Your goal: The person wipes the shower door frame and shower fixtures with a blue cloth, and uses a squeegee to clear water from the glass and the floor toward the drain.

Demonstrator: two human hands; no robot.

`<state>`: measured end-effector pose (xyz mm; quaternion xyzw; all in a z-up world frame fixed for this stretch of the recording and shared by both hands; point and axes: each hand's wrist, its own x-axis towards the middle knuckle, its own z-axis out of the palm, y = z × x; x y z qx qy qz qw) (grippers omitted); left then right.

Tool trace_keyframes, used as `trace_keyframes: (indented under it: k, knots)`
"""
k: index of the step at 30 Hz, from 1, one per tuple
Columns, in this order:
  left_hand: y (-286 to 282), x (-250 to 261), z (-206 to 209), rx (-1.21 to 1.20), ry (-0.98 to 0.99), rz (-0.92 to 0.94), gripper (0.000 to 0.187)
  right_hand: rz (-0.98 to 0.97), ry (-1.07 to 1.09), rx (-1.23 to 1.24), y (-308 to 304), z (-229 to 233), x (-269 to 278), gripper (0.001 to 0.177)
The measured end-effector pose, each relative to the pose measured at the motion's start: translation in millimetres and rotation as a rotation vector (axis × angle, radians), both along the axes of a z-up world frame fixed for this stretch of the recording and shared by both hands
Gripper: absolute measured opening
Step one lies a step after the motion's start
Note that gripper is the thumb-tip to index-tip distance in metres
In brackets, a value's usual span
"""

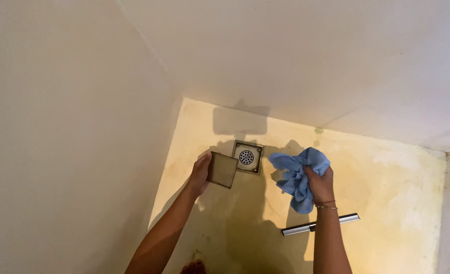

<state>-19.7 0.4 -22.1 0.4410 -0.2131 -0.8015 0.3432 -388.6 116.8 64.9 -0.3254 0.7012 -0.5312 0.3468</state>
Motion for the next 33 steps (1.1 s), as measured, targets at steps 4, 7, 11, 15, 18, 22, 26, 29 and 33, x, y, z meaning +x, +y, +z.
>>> trace_keyframes:
  k: [4,7,11,15,18,22,26,29,33]
  knots:
    - [-3.7,1.6,42.3,0.153,0.201,-0.01,0.055,-0.169,0.463,0.142,-5.0,-16.4,23.3,0.029]
    - [-0.1,7.7,68.0,0.185,0.353,0.038,0.062,-0.173,0.468,0.129,-26.0,-54.5,59.4,0.034]
    - [3.4,16.2,82.8,0.172,0.481,0.164,0.06,0.124,0.747,0.187,-69.3,-121.8,125.7,0.038]
    - [1.3,25.1,80.6,0.171,0.929,0.142,0.058,0.411,0.954,0.235,-81.7,-141.2,170.2,0.075]
    - [2.0,28.1,82.8,0.239,0.997,0.165,0.057,0.564,1.206,0.196,-76.0,-129.6,151.7,0.062]
    - [1.7,26.4,95.9,0.228,1.052,0.147,0.055,0.809,1.409,0.384,-74.5,-101.1,137.1,0.038]
    - [-2.1,29.7,112.0,0.126,0.916,0.051,0.055,0.962,1.592,0.628,-75.3,-72.1,151.2,0.024]
    - [-3.8,33.1,107.8,0.159,0.847,0.041,0.056,1.042,1.119,0.897,-56.8,-42.7,108.4,0.03]
    - [-3.2,27.2,92.2,0.135,0.941,-0.004,0.06,0.571,0.505,1.012,-20.7,-0.5,18.5,0.023]
